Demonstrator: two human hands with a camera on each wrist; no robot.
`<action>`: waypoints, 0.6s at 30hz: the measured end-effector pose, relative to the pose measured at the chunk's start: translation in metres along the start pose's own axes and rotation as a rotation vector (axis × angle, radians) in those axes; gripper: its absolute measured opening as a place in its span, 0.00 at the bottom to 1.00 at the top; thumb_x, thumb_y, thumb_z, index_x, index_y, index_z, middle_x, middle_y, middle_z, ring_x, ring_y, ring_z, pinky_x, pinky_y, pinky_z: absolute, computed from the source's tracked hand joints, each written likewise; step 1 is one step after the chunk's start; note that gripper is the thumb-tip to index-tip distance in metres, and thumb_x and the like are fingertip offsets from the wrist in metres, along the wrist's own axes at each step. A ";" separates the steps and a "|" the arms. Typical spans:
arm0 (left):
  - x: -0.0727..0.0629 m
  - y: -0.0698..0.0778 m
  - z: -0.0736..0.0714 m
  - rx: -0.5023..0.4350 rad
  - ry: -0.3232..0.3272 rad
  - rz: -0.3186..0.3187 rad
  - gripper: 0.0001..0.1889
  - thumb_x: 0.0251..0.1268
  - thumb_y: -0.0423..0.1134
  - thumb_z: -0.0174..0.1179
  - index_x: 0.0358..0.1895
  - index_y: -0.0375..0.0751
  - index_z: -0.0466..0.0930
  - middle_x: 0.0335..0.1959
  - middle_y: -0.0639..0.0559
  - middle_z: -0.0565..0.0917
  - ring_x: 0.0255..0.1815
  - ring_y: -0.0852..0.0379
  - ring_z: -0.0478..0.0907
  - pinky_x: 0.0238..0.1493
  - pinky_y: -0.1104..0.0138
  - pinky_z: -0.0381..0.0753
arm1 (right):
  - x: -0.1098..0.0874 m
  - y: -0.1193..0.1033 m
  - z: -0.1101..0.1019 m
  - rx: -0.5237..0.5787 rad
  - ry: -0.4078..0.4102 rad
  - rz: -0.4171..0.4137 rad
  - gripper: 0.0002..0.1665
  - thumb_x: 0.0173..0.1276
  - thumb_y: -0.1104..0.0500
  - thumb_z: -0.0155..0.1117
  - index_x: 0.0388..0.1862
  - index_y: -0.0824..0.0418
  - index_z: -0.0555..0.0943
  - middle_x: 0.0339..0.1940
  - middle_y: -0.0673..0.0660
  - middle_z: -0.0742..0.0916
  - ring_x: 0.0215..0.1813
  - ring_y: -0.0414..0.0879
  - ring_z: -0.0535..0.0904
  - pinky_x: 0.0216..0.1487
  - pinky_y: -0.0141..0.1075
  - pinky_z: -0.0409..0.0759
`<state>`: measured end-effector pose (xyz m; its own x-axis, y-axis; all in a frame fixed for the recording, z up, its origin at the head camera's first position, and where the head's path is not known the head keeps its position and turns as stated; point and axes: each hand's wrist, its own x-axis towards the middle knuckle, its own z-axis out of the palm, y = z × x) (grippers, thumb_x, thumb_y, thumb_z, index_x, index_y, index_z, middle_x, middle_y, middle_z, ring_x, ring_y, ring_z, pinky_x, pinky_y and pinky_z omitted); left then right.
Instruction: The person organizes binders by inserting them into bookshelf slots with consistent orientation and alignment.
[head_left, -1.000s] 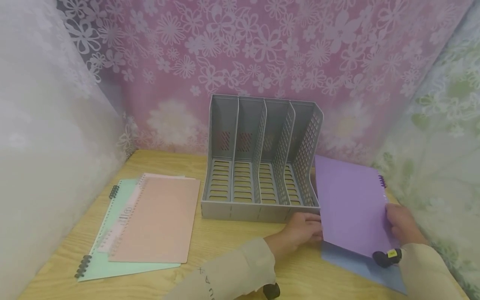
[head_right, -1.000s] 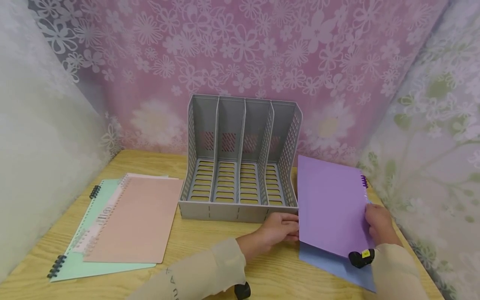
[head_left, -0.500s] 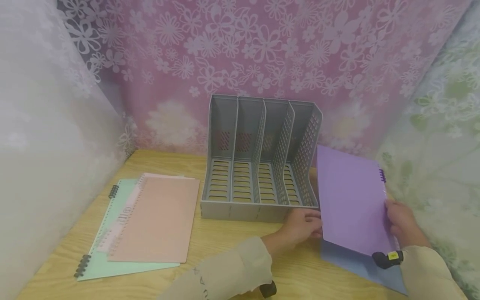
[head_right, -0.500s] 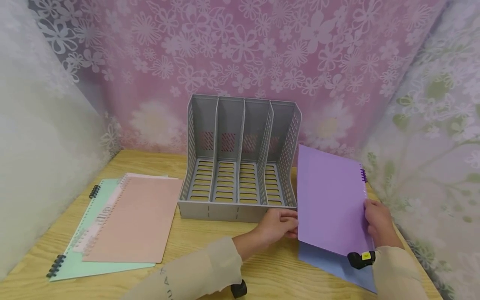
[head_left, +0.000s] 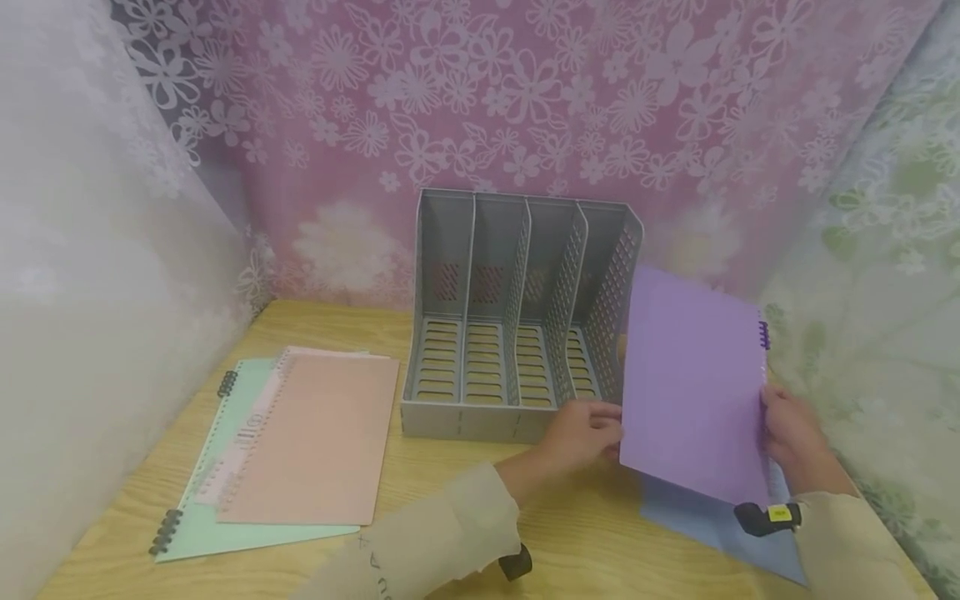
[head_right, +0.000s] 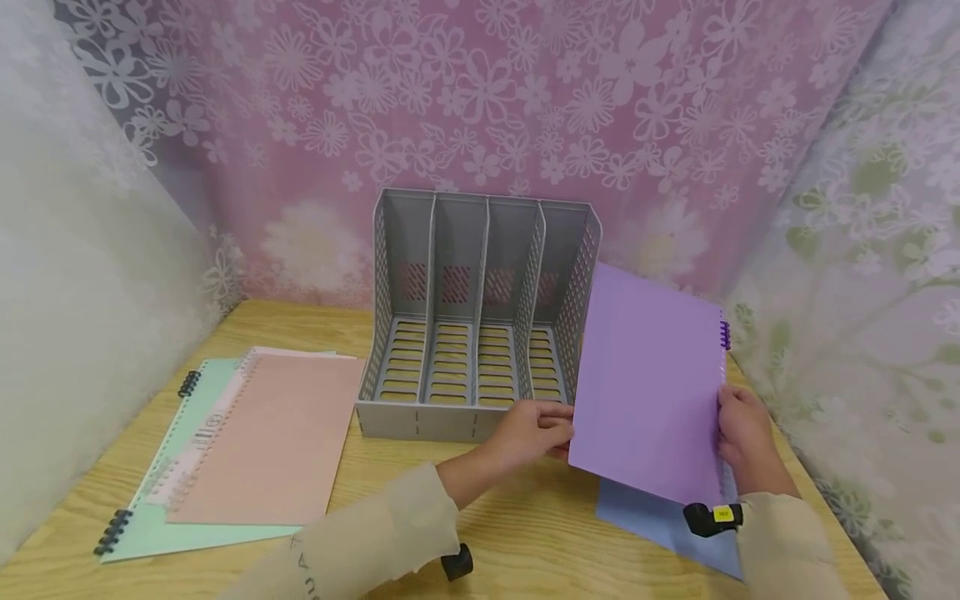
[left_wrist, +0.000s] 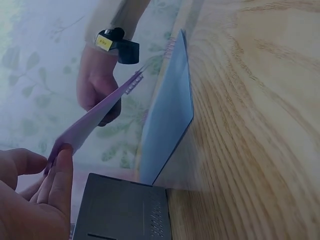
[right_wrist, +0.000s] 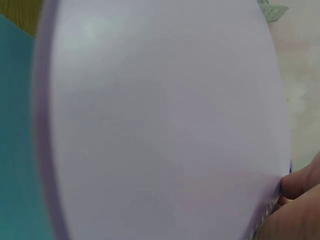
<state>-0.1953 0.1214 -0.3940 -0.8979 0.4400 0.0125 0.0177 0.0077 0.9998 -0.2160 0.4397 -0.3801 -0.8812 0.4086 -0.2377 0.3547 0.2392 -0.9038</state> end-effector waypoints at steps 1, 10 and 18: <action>-0.001 0.000 -0.002 0.013 -0.004 0.011 0.16 0.65 0.30 0.57 0.55 0.29 0.79 0.38 0.46 0.88 0.31 0.57 0.86 0.40 0.63 0.86 | -0.001 -0.001 0.001 0.013 0.005 0.003 0.35 0.79 0.49 0.34 0.76 0.69 0.51 0.46 0.49 0.68 0.47 0.39 0.61 0.44 0.24 0.65; -0.004 0.001 -0.013 0.086 -0.020 0.037 0.16 0.65 0.31 0.57 0.55 0.31 0.80 0.40 0.47 0.88 0.33 0.59 0.86 0.41 0.66 0.85 | -0.010 -0.005 0.012 0.113 0.064 0.012 0.37 0.79 0.48 0.35 0.78 0.67 0.45 0.56 0.58 0.66 0.52 0.41 0.61 0.53 0.28 0.63; -0.006 0.002 -0.023 0.181 0.008 0.050 0.16 0.64 0.34 0.59 0.54 0.35 0.82 0.44 0.48 0.87 0.44 0.60 0.84 0.45 0.73 0.81 | -0.023 -0.007 0.019 0.176 0.086 -0.006 0.23 0.79 0.49 0.40 0.68 0.53 0.67 0.39 0.47 0.66 0.41 0.39 0.61 0.38 0.31 0.65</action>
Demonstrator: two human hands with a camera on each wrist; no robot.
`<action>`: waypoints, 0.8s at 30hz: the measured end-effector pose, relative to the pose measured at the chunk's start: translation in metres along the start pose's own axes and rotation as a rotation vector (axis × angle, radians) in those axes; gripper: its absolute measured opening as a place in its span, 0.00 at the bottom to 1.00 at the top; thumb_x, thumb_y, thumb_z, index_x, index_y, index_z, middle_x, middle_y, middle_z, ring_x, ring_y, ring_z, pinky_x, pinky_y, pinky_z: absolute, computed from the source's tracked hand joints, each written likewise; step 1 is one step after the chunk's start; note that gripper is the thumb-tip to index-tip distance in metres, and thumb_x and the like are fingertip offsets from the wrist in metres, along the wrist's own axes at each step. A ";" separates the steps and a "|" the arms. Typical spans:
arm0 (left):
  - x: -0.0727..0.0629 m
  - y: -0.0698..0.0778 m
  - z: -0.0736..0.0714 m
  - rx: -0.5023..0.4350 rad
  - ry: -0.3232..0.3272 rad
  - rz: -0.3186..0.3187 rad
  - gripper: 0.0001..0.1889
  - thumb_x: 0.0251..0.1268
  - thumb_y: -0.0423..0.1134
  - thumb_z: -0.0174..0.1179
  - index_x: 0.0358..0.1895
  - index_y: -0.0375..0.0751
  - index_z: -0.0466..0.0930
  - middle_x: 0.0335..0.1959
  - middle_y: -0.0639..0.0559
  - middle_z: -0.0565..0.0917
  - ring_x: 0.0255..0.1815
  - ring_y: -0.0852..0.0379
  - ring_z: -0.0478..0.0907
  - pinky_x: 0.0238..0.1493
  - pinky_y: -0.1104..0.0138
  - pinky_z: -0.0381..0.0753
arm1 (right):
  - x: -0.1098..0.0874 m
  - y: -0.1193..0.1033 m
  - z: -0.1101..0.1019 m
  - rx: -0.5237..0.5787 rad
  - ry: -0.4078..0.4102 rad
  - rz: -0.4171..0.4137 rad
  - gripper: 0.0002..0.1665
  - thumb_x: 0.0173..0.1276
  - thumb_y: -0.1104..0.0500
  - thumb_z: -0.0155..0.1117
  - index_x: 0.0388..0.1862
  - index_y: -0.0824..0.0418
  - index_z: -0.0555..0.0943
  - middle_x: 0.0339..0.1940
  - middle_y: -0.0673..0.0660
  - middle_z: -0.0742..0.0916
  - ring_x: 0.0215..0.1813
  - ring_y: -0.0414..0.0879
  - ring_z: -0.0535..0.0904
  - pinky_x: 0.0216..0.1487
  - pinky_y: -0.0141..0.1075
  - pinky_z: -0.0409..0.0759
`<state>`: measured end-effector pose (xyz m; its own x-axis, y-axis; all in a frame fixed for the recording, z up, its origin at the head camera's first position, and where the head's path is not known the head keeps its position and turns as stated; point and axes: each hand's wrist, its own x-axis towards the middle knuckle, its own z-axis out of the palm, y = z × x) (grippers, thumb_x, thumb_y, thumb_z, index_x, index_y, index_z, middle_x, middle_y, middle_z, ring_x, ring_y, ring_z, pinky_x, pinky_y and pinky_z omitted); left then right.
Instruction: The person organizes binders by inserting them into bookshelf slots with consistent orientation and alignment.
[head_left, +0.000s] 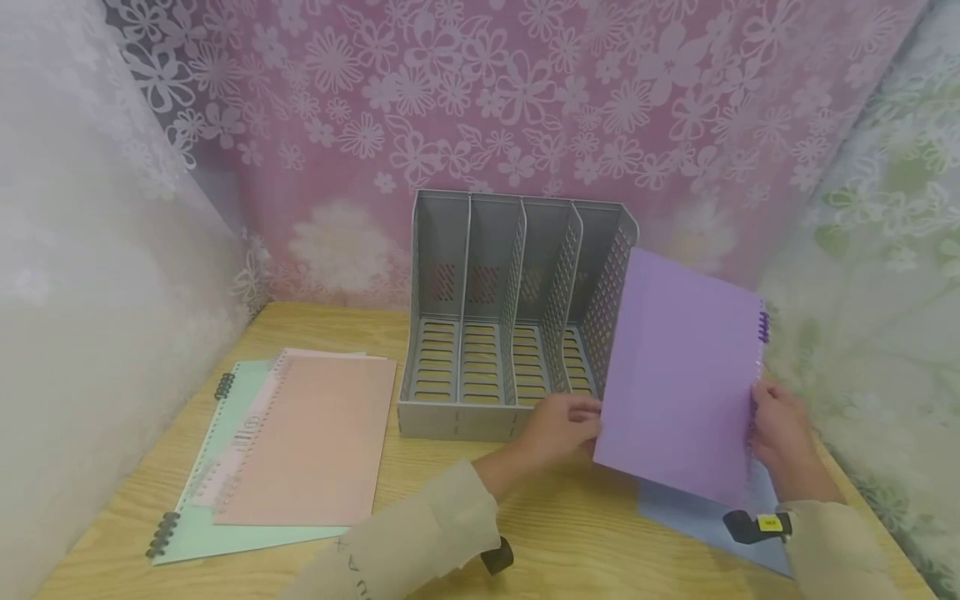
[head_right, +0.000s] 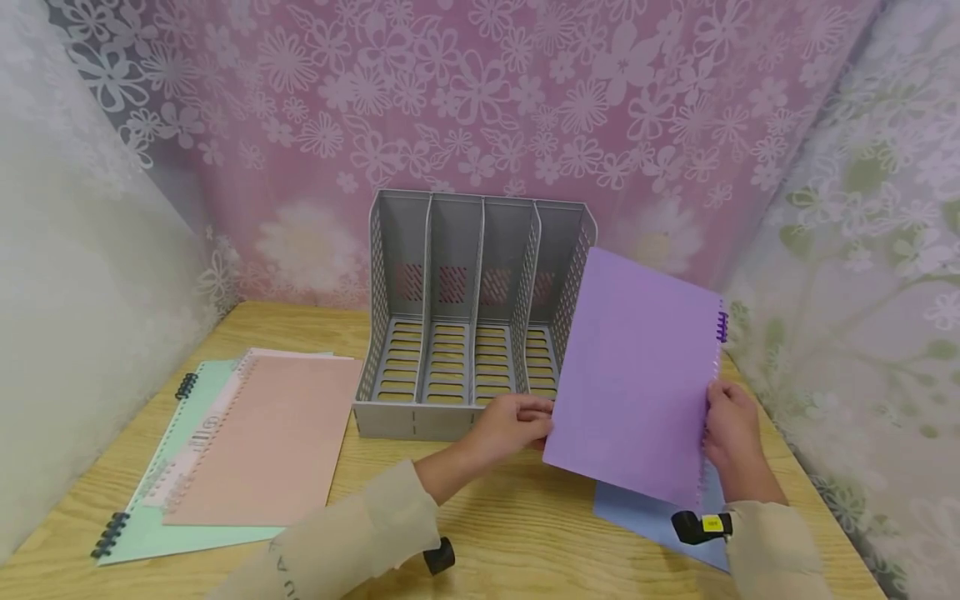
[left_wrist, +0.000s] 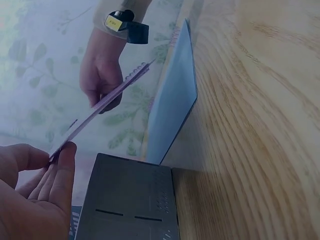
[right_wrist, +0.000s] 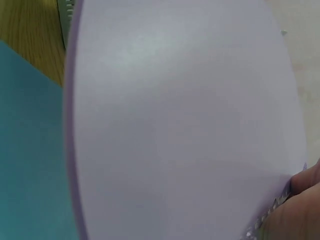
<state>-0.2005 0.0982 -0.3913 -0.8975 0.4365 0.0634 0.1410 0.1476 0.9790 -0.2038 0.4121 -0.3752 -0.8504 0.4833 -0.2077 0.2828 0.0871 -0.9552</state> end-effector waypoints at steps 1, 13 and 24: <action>0.000 -0.001 -0.002 0.015 0.002 -0.004 0.16 0.64 0.35 0.59 0.54 0.36 0.82 0.45 0.49 0.87 0.45 0.60 0.84 0.45 0.72 0.81 | -0.002 0.000 0.001 0.015 -0.011 -0.012 0.18 0.79 0.49 0.40 0.61 0.52 0.70 0.36 0.46 0.67 0.39 0.39 0.62 0.36 0.31 0.64; 0.004 0.002 -0.024 0.005 0.014 -0.027 0.18 0.66 0.34 0.59 0.56 0.30 0.79 0.49 0.42 0.85 0.50 0.52 0.83 0.48 0.67 0.83 | -0.017 -0.013 0.025 0.167 -0.066 -0.117 0.13 0.79 0.54 0.44 0.31 0.52 0.69 0.22 0.45 0.65 0.25 0.37 0.61 0.24 0.32 0.60; 0.002 -0.003 -0.054 -0.015 0.038 -0.090 0.21 0.68 0.38 0.60 0.61 0.31 0.75 0.53 0.42 0.83 0.51 0.51 0.83 0.53 0.62 0.81 | -0.027 -0.027 0.052 0.133 -0.096 -0.177 0.12 0.79 0.51 0.45 0.36 0.50 0.74 0.25 0.43 0.69 0.29 0.36 0.64 0.27 0.28 0.64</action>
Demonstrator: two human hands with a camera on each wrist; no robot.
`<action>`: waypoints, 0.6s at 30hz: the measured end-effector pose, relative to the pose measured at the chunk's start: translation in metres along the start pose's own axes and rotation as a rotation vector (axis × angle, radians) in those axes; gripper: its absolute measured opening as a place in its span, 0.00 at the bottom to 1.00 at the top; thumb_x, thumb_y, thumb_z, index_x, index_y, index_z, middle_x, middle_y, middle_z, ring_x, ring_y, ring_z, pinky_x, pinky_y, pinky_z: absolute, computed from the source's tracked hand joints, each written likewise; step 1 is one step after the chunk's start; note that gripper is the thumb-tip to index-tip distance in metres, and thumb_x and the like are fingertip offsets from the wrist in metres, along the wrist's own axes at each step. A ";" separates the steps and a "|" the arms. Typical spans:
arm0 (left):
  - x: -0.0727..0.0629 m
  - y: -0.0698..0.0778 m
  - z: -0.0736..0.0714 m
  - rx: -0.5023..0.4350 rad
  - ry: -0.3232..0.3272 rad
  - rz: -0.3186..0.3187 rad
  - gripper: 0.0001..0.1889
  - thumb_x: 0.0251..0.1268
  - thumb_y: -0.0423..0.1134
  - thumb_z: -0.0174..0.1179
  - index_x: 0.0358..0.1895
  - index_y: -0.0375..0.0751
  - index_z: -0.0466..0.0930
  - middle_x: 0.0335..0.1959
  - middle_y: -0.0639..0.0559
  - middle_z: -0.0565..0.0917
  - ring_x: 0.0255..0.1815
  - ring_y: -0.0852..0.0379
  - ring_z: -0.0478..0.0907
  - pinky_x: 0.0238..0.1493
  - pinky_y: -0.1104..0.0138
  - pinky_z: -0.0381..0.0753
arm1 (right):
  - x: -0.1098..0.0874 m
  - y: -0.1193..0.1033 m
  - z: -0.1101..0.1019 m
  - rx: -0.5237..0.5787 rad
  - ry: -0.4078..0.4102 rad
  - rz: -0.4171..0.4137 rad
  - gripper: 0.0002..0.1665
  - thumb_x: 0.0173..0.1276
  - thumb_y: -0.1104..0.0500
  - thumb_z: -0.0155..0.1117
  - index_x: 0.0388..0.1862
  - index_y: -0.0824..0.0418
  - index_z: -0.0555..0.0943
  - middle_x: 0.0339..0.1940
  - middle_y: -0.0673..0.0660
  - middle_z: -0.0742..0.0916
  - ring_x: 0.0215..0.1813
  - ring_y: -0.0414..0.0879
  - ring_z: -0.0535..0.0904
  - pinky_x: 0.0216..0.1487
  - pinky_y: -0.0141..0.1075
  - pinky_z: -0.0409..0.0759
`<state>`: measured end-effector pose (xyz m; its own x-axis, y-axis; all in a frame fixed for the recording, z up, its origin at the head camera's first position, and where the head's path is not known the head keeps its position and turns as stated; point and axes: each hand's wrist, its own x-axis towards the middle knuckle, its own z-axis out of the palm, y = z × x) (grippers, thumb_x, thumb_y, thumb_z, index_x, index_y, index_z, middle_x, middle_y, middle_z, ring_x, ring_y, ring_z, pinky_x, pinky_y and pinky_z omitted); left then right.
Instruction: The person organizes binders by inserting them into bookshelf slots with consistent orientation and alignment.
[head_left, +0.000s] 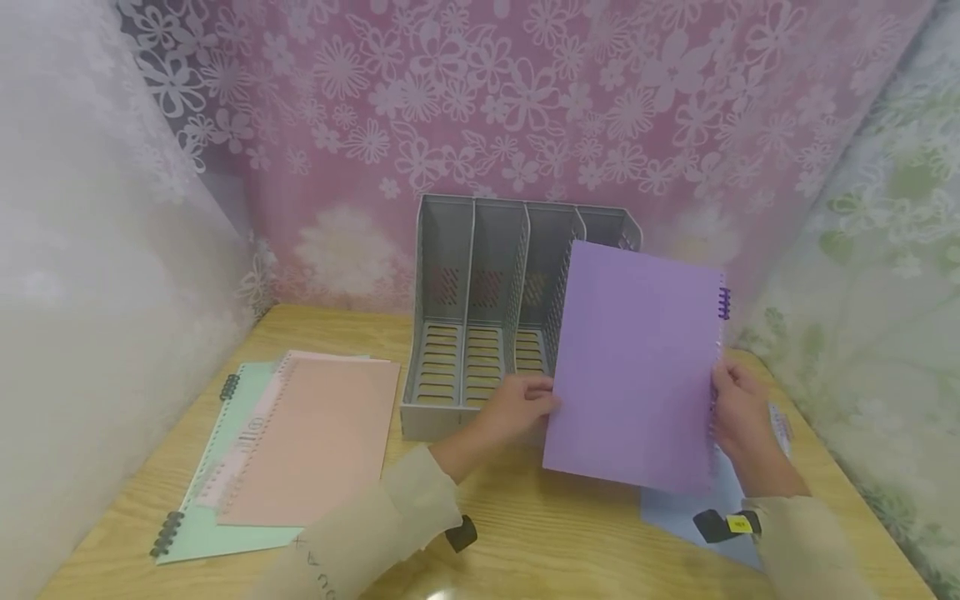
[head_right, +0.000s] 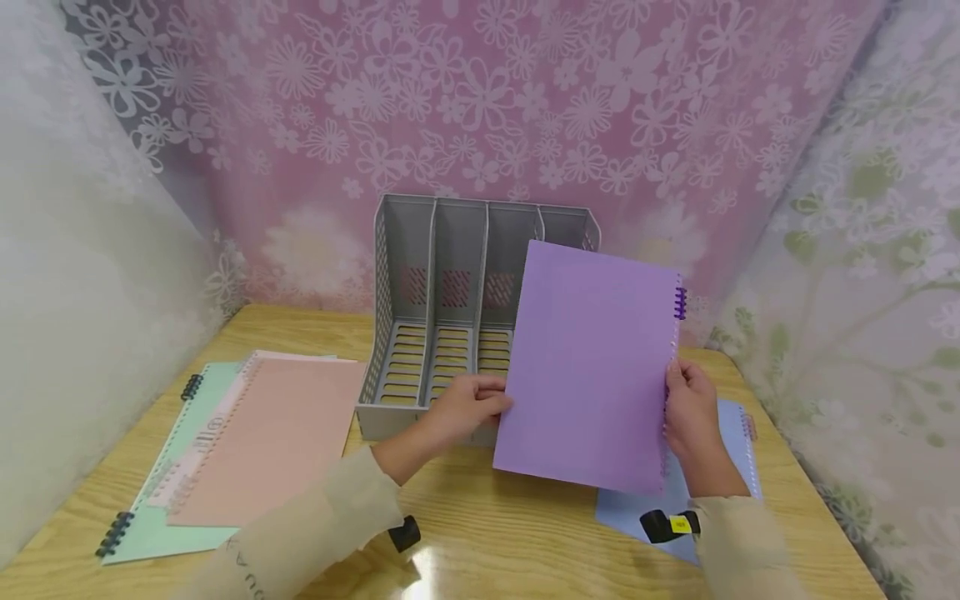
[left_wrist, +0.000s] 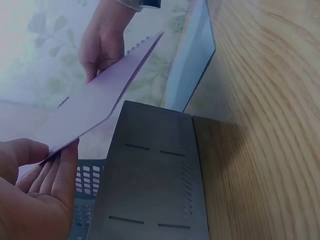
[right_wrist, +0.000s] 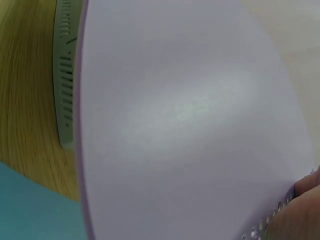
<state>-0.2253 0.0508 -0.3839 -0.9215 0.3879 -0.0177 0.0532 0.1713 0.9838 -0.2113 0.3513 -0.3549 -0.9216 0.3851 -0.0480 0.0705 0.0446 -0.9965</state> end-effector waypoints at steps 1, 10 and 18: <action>0.000 -0.001 -0.002 -0.007 0.006 -0.009 0.21 0.68 0.38 0.60 0.60 0.32 0.76 0.53 0.42 0.84 0.50 0.51 0.83 0.54 0.61 0.81 | -0.001 0.000 0.002 -0.005 -0.011 -0.004 0.11 0.79 0.51 0.45 0.37 0.49 0.74 0.27 0.43 0.70 0.31 0.36 0.64 0.28 0.27 0.65; -0.003 -0.007 -0.019 -0.093 0.028 -0.022 0.20 0.68 0.35 0.59 0.59 0.27 0.75 0.52 0.35 0.83 0.47 0.44 0.84 0.53 0.54 0.81 | -0.005 -0.001 0.021 -0.124 -0.039 0.010 0.13 0.79 0.46 0.41 0.46 0.49 0.72 0.38 0.45 0.72 0.43 0.39 0.65 0.39 0.27 0.69; -0.009 -0.009 -0.043 -0.163 0.006 -0.010 0.23 0.71 0.36 0.56 0.64 0.26 0.69 0.56 0.33 0.80 0.50 0.42 0.83 0.56 0.50 0.78 | -0.010 -0.004 0.039 -0.093 -0.078 -0.039 0.14 0.80 0.47 0.41 0.45 0.52 0.71 0.33 0.44 0.71 0.36 0.38 0.65 0.33 0.29 0.67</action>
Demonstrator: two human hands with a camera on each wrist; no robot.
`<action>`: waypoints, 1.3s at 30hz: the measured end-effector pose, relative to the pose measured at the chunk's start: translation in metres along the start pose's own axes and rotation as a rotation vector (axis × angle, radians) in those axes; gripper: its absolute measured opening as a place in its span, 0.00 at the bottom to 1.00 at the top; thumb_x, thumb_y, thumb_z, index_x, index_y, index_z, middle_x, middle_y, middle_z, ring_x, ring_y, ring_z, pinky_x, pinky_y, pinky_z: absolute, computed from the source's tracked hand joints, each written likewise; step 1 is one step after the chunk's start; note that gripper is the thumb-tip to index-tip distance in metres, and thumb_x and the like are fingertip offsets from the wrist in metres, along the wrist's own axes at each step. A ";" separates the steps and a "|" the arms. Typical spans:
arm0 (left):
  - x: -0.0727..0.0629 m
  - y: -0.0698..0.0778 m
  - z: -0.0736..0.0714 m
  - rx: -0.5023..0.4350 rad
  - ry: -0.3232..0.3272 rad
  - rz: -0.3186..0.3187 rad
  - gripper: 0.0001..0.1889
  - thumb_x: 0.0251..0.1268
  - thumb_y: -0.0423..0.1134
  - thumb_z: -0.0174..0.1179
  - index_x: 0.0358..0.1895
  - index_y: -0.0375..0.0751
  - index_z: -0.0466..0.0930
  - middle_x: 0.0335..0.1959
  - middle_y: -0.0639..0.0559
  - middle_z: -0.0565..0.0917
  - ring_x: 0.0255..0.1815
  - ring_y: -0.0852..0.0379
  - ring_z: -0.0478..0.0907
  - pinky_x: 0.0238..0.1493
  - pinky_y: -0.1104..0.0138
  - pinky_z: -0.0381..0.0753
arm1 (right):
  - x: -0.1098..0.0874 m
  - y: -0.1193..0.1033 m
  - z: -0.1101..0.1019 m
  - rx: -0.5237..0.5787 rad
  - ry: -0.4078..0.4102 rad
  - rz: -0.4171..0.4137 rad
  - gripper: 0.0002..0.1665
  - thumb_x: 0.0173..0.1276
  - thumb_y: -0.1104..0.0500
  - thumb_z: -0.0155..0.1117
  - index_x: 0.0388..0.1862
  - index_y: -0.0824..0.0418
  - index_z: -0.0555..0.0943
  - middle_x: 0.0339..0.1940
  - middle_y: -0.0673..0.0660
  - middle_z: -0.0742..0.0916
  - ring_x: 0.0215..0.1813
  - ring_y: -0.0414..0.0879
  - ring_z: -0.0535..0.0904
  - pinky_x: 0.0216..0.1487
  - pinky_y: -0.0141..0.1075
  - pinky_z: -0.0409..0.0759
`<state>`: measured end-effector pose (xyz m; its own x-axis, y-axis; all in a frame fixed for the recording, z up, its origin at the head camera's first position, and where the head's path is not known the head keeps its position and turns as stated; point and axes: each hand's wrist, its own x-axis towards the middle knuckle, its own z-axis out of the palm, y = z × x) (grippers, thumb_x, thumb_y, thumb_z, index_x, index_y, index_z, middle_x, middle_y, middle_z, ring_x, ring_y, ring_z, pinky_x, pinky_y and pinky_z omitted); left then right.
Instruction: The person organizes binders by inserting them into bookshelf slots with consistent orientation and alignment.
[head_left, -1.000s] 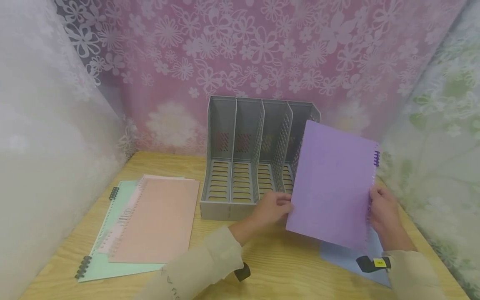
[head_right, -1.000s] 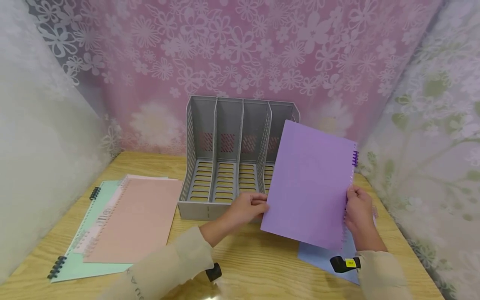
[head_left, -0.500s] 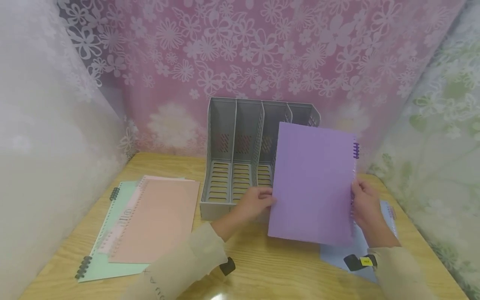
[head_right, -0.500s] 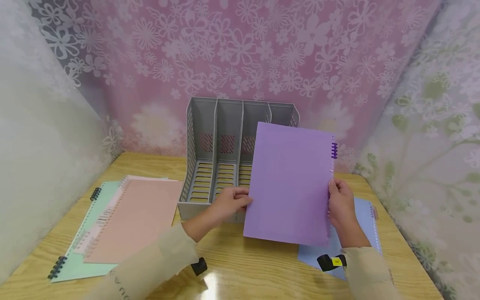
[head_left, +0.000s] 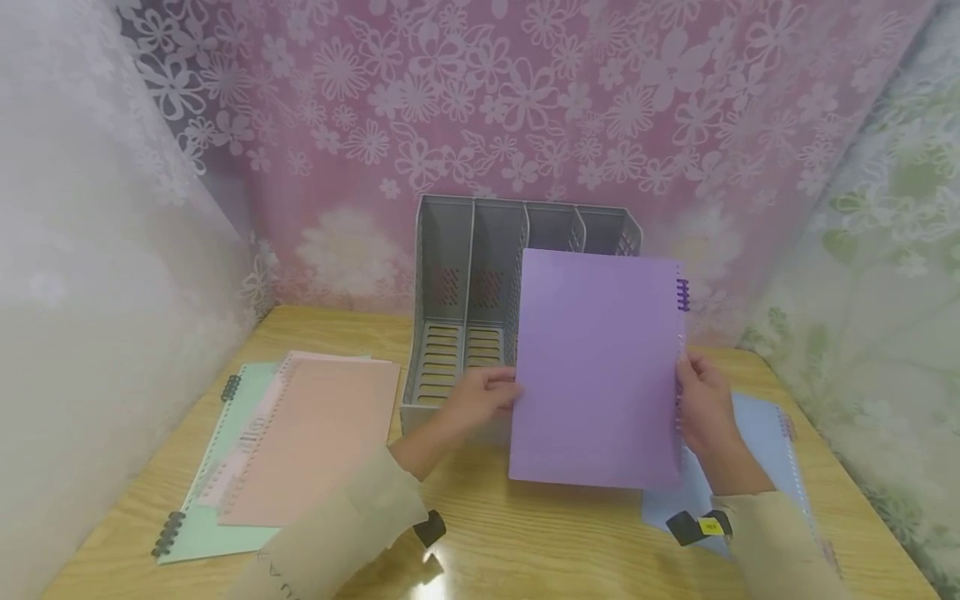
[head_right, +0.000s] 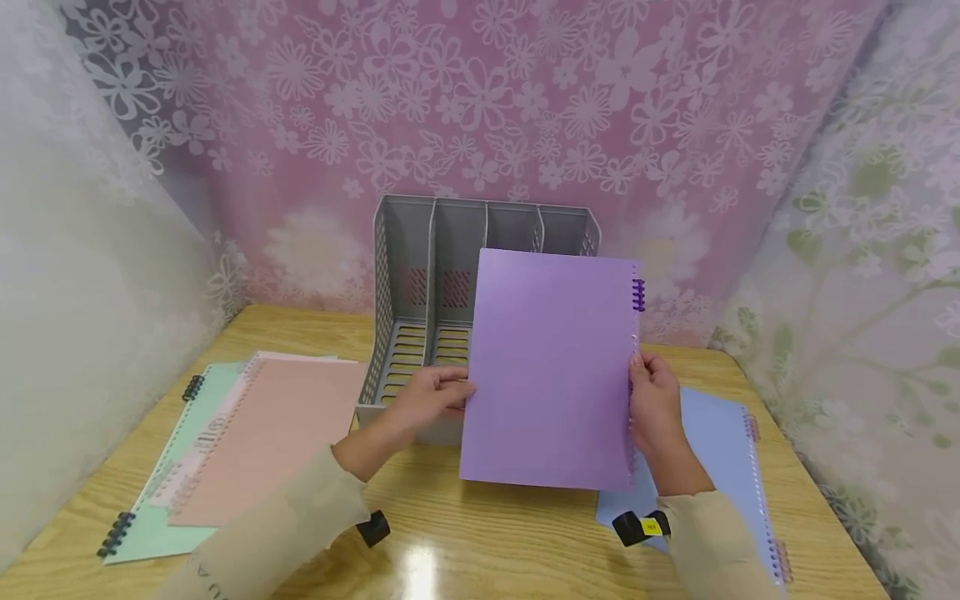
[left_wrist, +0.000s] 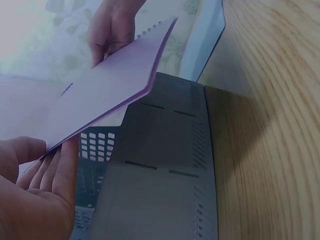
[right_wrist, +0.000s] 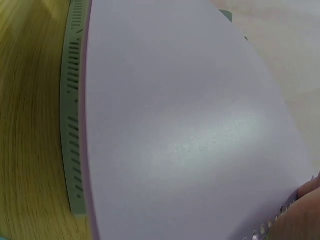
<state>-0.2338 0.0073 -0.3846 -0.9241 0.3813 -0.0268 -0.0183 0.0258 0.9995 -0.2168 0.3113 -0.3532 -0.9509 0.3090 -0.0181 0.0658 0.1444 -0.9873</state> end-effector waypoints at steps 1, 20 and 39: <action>-0.001 0.000 -0.003 -0.010 -0.002 0.003 0.23 0.71 0.35 0.56 0.64 0.25 0.69 0.56 0.33 0.80 0.50 0.42 0.83 0.56 0.49 0.78 | -0.001 -0.001 0.002 -0.009 -0.007 -0.001 0.14 0.80 0.47 0.41 0.46 0.52 0.71 0.33 0.44 0.72 0.36 0.38 0.65 0.34 0.29 0.68; -0.021 -0.001 -0.045 0.041 0.004 -0.048 0.21 0.70 0.36 0.57 0.62 0.30 0.72 0.51 0.34 0.82 0.46 0.44 0.84 0.51 0.53 0.82 | -0.011 -0.005 0.044 -0.012 -0.077 -0.015 0.25 0.81 0.49 0.37 0.64 0.65 0.65 0.54 0.55 0.74 0.52 0.41 0.71 0.52 0.33 0.73; -0.031 -0.008 -0.077 0.017 -0.145 -0.033 0.30 0.72 0.42 0.56 0.73 0.41 0.59 0.60 0.37 0.78 0.55 0.46 0.79 0.57 0.53 0.78 | -0.030 0.002 0.082 0.017 -0.144 0.003 0.17 0.82 0.53 0.37 0.58 0.63 0.65 0.57 0.56 0.72 0.50 0.38 0.71 0.48 0.26 0.73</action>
<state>-0.2338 -0.0760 -0.3906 -0.8582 0.5095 -0.0627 -0.0397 0.0560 0.9976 -0.2128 0.2251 -0.3677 -0.9843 0.1715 -0.0423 0.0647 0.1271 -0.9898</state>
